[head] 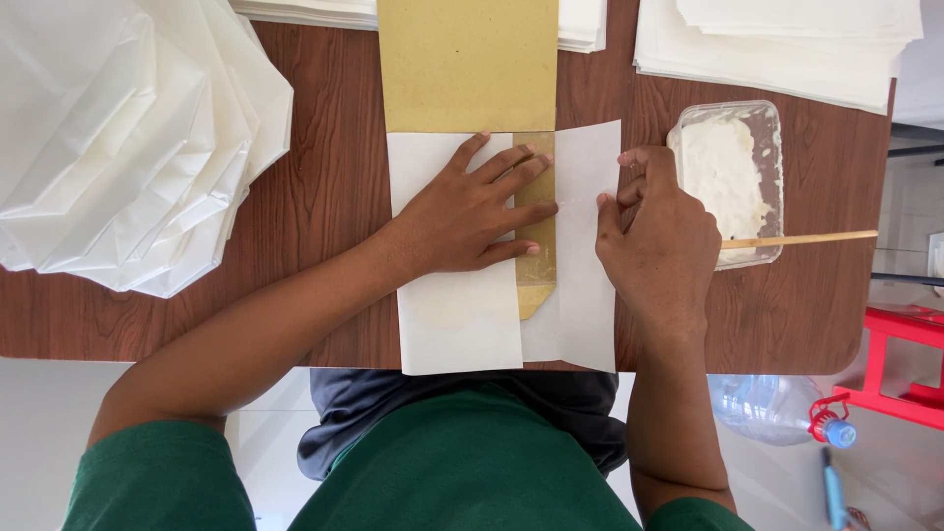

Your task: Manually assembling paper bags by folding paper around a template and applying glue with a brush.

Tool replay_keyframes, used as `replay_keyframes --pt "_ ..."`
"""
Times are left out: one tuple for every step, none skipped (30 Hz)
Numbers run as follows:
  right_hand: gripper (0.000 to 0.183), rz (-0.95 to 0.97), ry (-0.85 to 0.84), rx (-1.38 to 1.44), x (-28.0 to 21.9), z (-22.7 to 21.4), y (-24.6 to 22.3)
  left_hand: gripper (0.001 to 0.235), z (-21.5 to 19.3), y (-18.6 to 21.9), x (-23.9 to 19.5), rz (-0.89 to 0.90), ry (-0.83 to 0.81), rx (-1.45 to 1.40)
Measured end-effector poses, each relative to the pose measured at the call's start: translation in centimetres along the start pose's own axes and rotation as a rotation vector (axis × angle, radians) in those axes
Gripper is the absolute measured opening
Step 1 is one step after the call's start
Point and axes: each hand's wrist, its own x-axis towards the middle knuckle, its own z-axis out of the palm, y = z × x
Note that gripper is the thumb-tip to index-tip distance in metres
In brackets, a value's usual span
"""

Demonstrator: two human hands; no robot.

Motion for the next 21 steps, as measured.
replay_keyframes --pt "0.032 -0.001 -0.001 0.0 0.0 0.0 0.0 0.046 0.2 0.0 0.0 -0.001 0.0 0.0" --pt "0.032 -0.003 0.008 0.008 -0.1 0.0 0.0 0.047 0.3 0.0 0.1 -0.003 0.002 0.004" --pt "0.032 -0.005 0.016 0.016 -0.1 0.0 0.0 0.047 0.5 0.0 0.1 -0.004 0.004 0.008" --pt "0.032 -0.005 0.015 0.016 -0.1 0.0 0.0 0.047 0.4 0.1 0.1 -0.005 0.003 0.007" --pt "0.032 -0.002 0.013 0.028 -0.2 0.0 0.0 0.047 0.3 0.2 0.1 -0.011 0.014 0.009" --pt "0.032 -0.001 0.013 0.039 -0.1 0.0 0.0 0.047 0.2 0.3 0.1 -0.018 0.026 0.013" --pt "0.032 -0.004 0.014 0.04 -0.1 0.0 0.0 0.047 0.3 0.2 0.1 -0.02 0.026 0.015" --pt "0.032 -0.005 0.023 0.043 -0.2 -0.1 0.0 0.047 0.3 0.2 0.2 -0.022 0.037 0.02" --pt "0.032 -0.007 0.031 0.047 -0.2 0.0 0.0 0.047 0.4 0.2 0.2 -0.025 0.048 0.026" --pt "0.032 -0.008 0.031 0.048 -0.2 -0.1 0.0 0.047 0.4 0.2 0.2 -0.027 0.048 0.027" --pt "0.031 -0.01 0.033 0.051 -0.2 -0.1 0.1 0.048 0.4 0.2 0.2 -0.026 0.054 0.024" --pt "0.03 -0.012 0.033 0.054 -0.3 -0.1 0.1 0.049 0.4 0.3 0.1 -0.026 0.058 0.019" --pt "0.03 -0.013 0.03 0.056 -0.3 -0.1 0.0 0.049 0.5 0.3 0.1 -0.029 0.056 0.018" --pt "0.031 -0.008 0.029 0.075 -0.3 -0.1 -0.1 0.048 0.6 0.3 0.1 -0.02 0.08 0.019" --pt "0.033 -0.002 0.029 0.093 -0.3 -0.2 -0.2 0.048 0.7 0.3 0.3 -0.012 0.105 0.019" --pt "0.033 -0.002 0.032 0.093 -0.5 -0.4 -0.4 0.048 0.8 0.3 0.2 -0.011 0.107 0.02" --pt "0.033 0.009 0.039 0.13 -0.7 -0.5 -0.7 0.045 0.8 0.3 0.1 0.024 0.204 0.027" --pt "0.035 0.019 0.046 0.169 -0.9 -0.7 -1.0 0.043 0.8 0.2 0.0 0.056 0.301 0.036" --pt "0.035 0.018 0.048 0.17 -1.0 -0.6 -0.9 0.043 0.3 -0.1 -0.3 0.056 0.302 0.038" --pt "0.03 0.043 0.021 0.179 -1.2 -0.5 -0.7 0.034 -0.1 -0.4 -0.5 0.064 0.409 0.019" --pt "0.027 0.068 -0.006 0.187 -1.3 -0.4 -0.5 0.026 -0.4 -0.7 -0.7 0.073 0.516 -0.001"
